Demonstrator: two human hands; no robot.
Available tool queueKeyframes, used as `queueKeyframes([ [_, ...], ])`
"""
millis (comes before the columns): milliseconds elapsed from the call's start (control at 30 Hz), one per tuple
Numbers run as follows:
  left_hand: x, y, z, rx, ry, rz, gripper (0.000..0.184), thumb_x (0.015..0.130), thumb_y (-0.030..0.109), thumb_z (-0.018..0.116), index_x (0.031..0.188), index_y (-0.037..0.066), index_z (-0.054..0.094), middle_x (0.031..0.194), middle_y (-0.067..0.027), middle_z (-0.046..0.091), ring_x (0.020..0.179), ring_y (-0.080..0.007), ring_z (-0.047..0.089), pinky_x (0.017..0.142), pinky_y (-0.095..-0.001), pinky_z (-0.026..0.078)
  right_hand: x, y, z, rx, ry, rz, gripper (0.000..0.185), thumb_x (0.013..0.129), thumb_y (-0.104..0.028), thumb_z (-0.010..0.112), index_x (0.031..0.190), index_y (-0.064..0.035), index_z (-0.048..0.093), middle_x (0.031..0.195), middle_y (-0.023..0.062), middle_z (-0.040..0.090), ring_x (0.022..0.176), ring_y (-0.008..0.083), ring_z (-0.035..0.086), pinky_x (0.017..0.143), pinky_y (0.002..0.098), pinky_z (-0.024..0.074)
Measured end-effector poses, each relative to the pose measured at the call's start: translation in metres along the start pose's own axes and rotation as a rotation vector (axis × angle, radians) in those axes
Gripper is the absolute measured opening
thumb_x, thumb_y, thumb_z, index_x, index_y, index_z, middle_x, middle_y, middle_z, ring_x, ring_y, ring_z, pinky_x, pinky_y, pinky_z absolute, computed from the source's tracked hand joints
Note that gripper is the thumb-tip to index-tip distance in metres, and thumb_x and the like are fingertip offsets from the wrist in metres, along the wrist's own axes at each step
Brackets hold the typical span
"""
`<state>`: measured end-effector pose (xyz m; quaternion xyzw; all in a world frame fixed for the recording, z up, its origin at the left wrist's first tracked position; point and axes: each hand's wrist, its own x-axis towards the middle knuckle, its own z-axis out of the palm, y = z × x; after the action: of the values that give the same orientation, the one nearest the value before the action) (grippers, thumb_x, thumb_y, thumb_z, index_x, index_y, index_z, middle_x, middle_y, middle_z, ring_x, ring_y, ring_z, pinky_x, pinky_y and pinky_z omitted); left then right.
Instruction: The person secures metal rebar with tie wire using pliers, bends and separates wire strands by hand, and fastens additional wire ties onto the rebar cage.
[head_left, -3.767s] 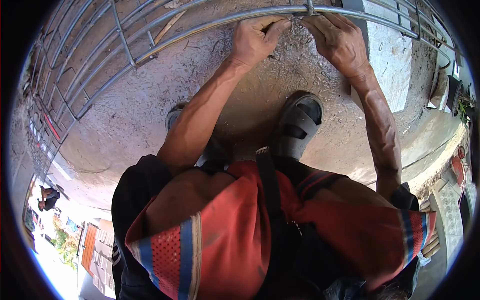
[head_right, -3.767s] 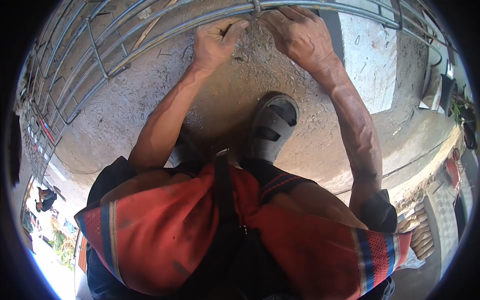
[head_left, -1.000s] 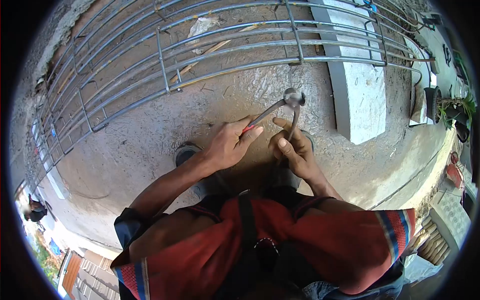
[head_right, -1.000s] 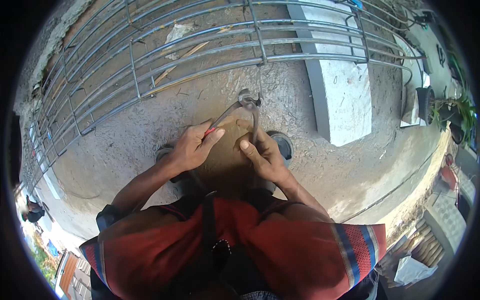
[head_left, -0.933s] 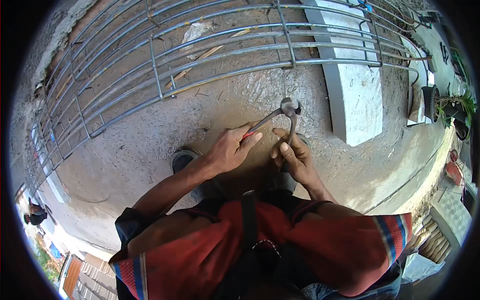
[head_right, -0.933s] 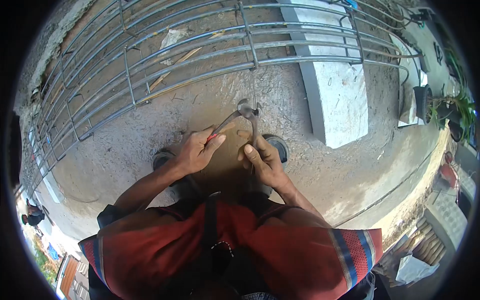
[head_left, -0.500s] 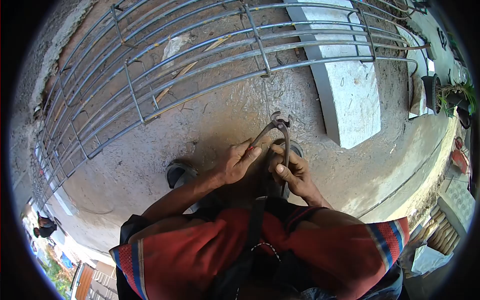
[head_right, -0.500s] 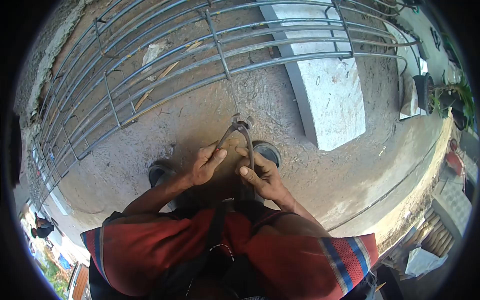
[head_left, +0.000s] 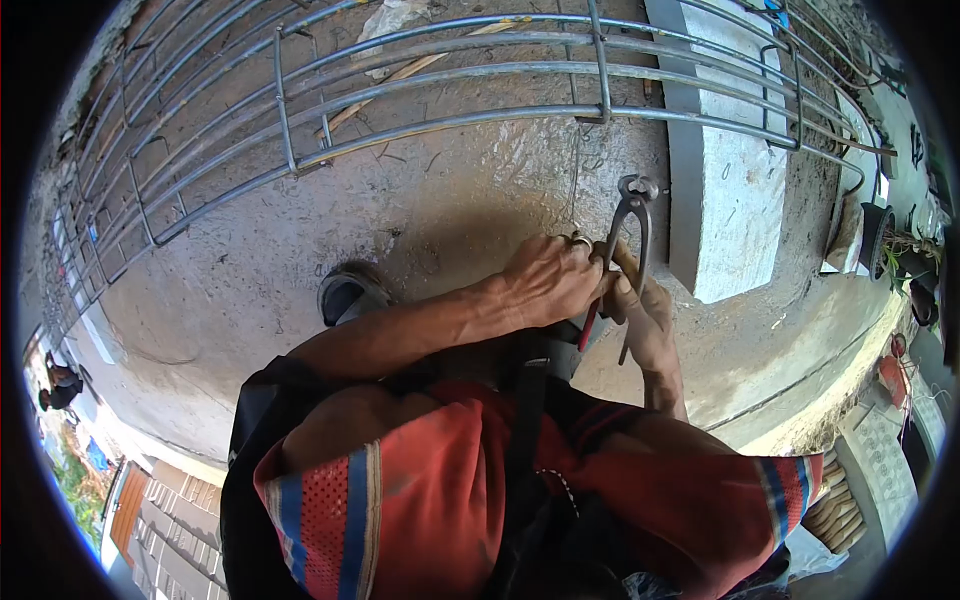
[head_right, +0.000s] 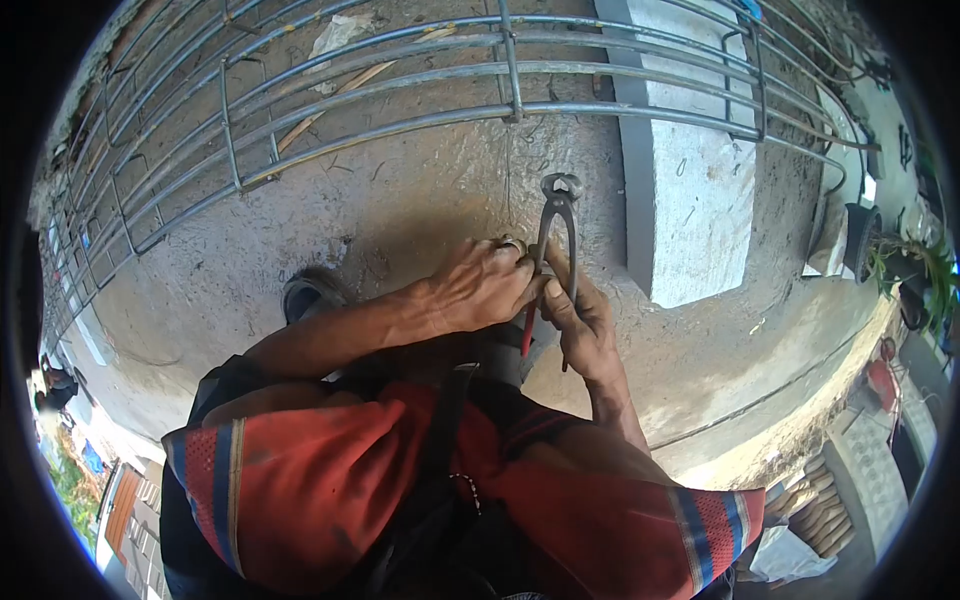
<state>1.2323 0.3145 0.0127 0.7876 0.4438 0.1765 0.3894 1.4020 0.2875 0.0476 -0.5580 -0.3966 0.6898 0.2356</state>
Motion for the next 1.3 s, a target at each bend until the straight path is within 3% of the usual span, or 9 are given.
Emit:
queueKeyframes([
  [100, -0.001, 0.007, -0.004, 0.214, 0.046, 0.104, 0.04, 0.083, 0.042, 0.058, 0.074, 0.003, 0.063, 0.052, -0.0116, 0.054, 0.048, -0.0255, 0.059, 0.045, -0.0357, 0.047, 0.003, -0.005, -0.01, 0.191, -0.069, 0.068, 0.052, 0.095, -0.028, 0.045, 0.14, -0.0068, 0.03, 0.094, 0.0078, 0.063, 0.056, 0.0066, 0.049, 0.045, 0.0192, 0.0366],
  [233, -0.004, -0.002, -0.018, -0.077, 0.22, 0.247, 0.044, 0.085, 0.044, 0.056, 0.067, 0.003, 0.055, 0.051, -0.009, 0.054, 0.046, -0.0258, 0.058, 0.044, -0.0373, 0.046, 0.013, -0.006, -0.014, 0.436, -0.087, 0.06, 0.055, 0.095, -0.031, 0.043, 0.142, -0.008, 0.025, 0.103, 0.0142, 0.062, 0.052, 0.0131, 0.057, 0.044, 0.0214, 0.0446],
  [267, -0.006, -0.006, -0.024, -0.205, 0.273, 0.114, 0.042, 0.086, 0.041, 0.056, 0.068, 0.003, 0.054, 0.051, -0.0085, 0.054, 0.047, -0.0242, 0.058, 0.045, -0.0361, 0.046, 0.017, -0.005, -0.015, 0.449, -0.103, 0.033, 0.055, 0.096, -0.031, 0.043, 0.142, -0.0083, 0.024, 0.104, 0.015, 0.061, 0.054, 0.0142, 0.059, 0.045, 0.0219, 0.0466],
  [400, -0.003, -0.038, -0.026, -0.59, 0.556, -0.394, 0.029, 0.09, 0.027, 0.055, 0.084, -0.002, 0.057, 0.062, -0.0103, 0.057, 0.058, -0.0169, 0.059, 0.054, -0.0287, 0.046, 0.033, -0.031, -0.002, -0.164, 0.192, 0.05, 0.053, 0.095, -0.036, 0.044, 0.138, -0.0069, 0.033, 0.103, 0.016, 0.061, 0.074, 0.0226, 0.066, 0.062, 0.028, 0.0535],
  [500, 0.021, -0.059, -0.01, -0.682, 0.725, -0.29, 0.033, 0.092, 0.024, 0.054, 0.106, -0.006, 0.056, 0.082, -0.0135, 0.065, 0.073, -0.0136, 0.062, 0.064, -0.0254, 0.048, 0.044, -0.023, -0.008, -0.406, 0.112, 0.115, 0.048, 0.095, -0.034, 0.044, 0.134, -0.0057, 0.04, 0.107, 0.016, 0.059, 0.083, 0.0202, 0.065, 0.07, 0.0298, 0.0517],
  [600, 0.026, -0.047, -0.018, -1.038, 0.527, -0.423, 0.038, 0.091, 0.022, 0.055, 0.118, -0.007, 0.053, 0.095, -0.014, 0.066, 0.081, -0.0136, 0.063, 0.071, -0.0242, 0.049, 0.051, -0.019, 0.0, -0.549, 0.126, 0.05, 0.044, 0.095, -0.034, 0.045, 0.124, -0.0006, 0.048, 0.093, 0.0144, 0.063, 0.083, 0.0191, 0.064, 0.071, 0.029, 0.0503],
  [867, 0.025, -0.047, -0.021, -1.041, 0.462, -0.498, 0.036, 0.089, 0.023, 0.059, 0.116, -0.002, 0.058, 0.092, -0.0063, 0.066, 0.082, -0.0097, 0.061, 0.066, -0.0232, 0.05, 0.059, -0.016, 0.015, -0.691, 0.152, -0.094, 0.043, 0.096, -0.031, 0.046, 0.126, 0.0008, 0.046, 0.09, 0.0164, 0.064, 0.082, 0.018, 0.062, 0.071, 0.03, 0.0483],
  [1000, 0.024, -0.05, -0.019, -1.013, 0.471, -0.482, 0.034, 0.089, 0.024, 0.059, 0.116, 0.003, 0.06, 0.089, -0.0009, 0.066, 0.077, -0.0066, 0.059, 0.058, -0.0221, 0.049, 0.062, -0.016, 0.023, -0.727, 0.142, -0.165, 0.047, 0.096, -0.026, 0.039, 0.136, -0.0004, 0.034, 0.101, 0.0306, 0.057, 0.089, 0.0455, 0.057, 0.076, 0.045, 0.0447],
  [1300, 0.024, -0.051, -0.021, -1.098, 0.472, -0.452, 0.032, 0.088, 0.016, 0.06, 0.113, -0.004, 0.058, 0.083, -0.0064, 0.066, 0.072, -0.0078, 0.06, 0.062, -0.0202, 0.048, 0.066, -0.03, 0.025, -0.764, 0.106, -0.009, 0.041, 0.096, -0.03, 0.039, 0.116, 0.0038, 0.051, 0.087, 0.0265, 0.06, 0.081, 0.0425, 0.059, 0.07, 0.0457, 0.0445],
])
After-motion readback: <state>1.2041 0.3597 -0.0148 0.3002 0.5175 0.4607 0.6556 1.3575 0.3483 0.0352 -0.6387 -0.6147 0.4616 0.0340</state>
